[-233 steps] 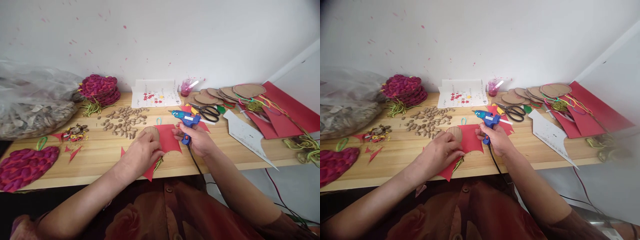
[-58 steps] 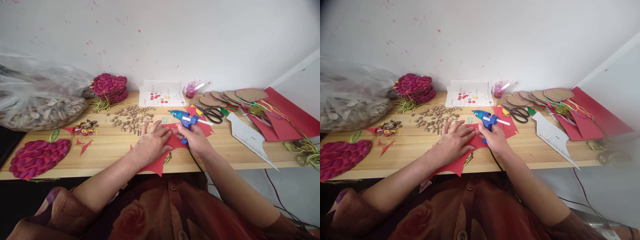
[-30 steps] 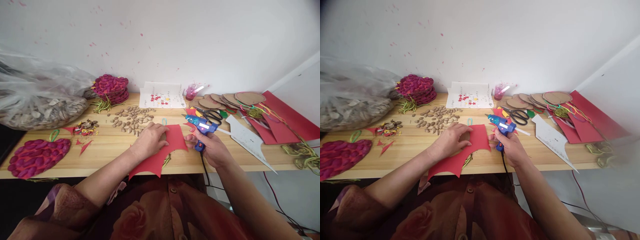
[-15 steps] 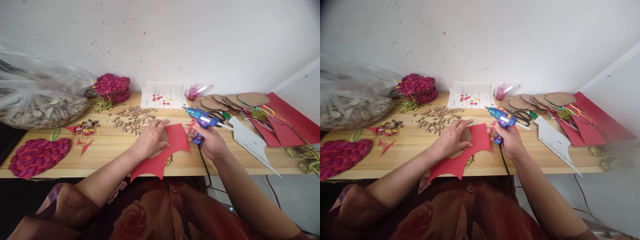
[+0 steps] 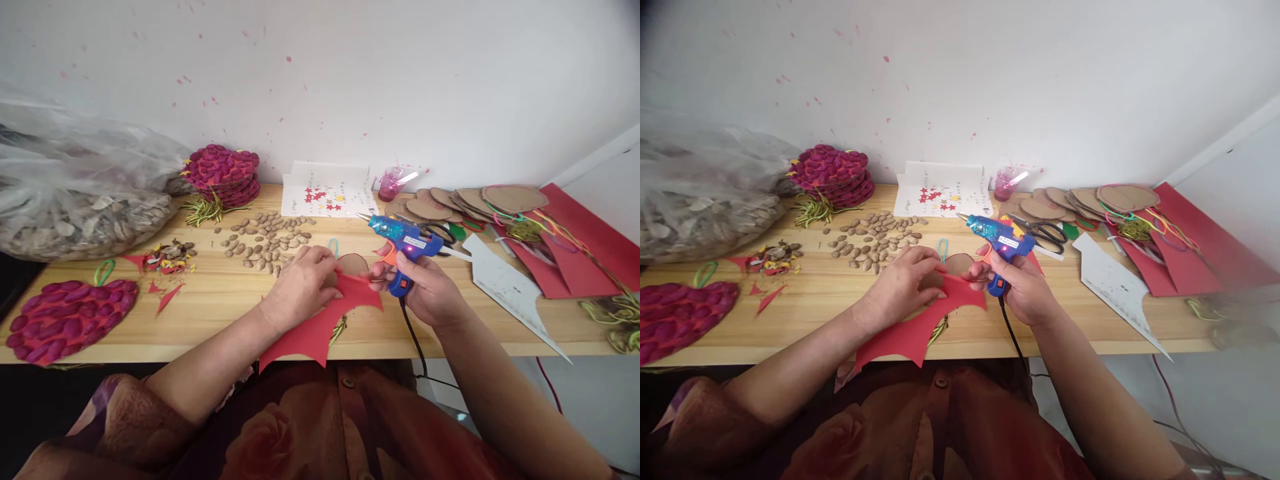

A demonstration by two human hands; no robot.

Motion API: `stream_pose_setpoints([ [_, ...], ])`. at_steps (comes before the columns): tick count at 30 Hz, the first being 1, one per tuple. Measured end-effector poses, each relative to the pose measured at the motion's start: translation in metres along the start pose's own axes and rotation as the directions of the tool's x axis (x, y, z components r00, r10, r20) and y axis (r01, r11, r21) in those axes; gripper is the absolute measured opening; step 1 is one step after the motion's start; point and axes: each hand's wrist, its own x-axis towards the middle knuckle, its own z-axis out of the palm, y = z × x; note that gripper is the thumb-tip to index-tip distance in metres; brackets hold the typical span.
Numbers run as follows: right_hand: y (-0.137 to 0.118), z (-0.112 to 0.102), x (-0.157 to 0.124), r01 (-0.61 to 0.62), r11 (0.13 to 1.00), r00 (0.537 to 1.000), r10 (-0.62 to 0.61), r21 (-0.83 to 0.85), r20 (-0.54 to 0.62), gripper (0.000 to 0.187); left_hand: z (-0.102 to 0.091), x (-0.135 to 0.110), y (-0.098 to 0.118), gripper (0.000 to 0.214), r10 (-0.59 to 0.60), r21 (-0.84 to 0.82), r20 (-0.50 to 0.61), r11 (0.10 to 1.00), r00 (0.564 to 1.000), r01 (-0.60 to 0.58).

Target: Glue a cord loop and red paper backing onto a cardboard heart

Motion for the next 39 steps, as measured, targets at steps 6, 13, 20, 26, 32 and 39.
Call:
stream_pose_setpoints([
  [6, 0.004, -0.002, -0.011, -0.094, 0.980, 0.995, 0.097, -0.172, 0.004, 0.034, 0.003, -0.006, 0.004, 0.015, 0.063, -0.005, -0.040, 0.998, 0.997, -0.063],
  [13, -0.010, 0.001, -0.013, -0.079, 0.766, 0.997, 0.071, -0.638, -0.039, 0.044, 0.004, -0.010, 0.003, 0.015, 0.130, 0.015, -0.038, 0.991, 0.991, -0.129],
  [20, -0.014, 0.005, -0.015, -0.015, 0.593, 0.999, -0.016, -0.805, -0.030, 0.044, 0.002, -0.008, 0.006, 0.007, 0.079, 0.012, -0.043, 0.997, 0.996, -0.079],
  [26, -0.012, 0.004, -0.015, 0.004, 0.543, 0.999, -0.033, -0.840, -0.017, 0.048, 0.004, -0.011, 0.005, 0.012, 0.154, 0.033, -0.055, 0.988, 0.987, -0.152],
  [32, -0.015, 0.003, -0.012, 0.011, 0.475, 0.998, -0.052, -0.880, -0.016, 0.051, 0.005, -0.010, 0.006, 0.019, 0.207, 0.017, -0.084, 0.978, 0.975, -0.206],
  [39, -0.017, 0.006, -0.009, -0.010, 0.403, 0.997, -0.062, -0.915, -0.038, 0.049, 0.005, -0.009, 0.006, 0.009, 0.181, 0.016, -0.067, 0.983, 0.981, -0.181],
])
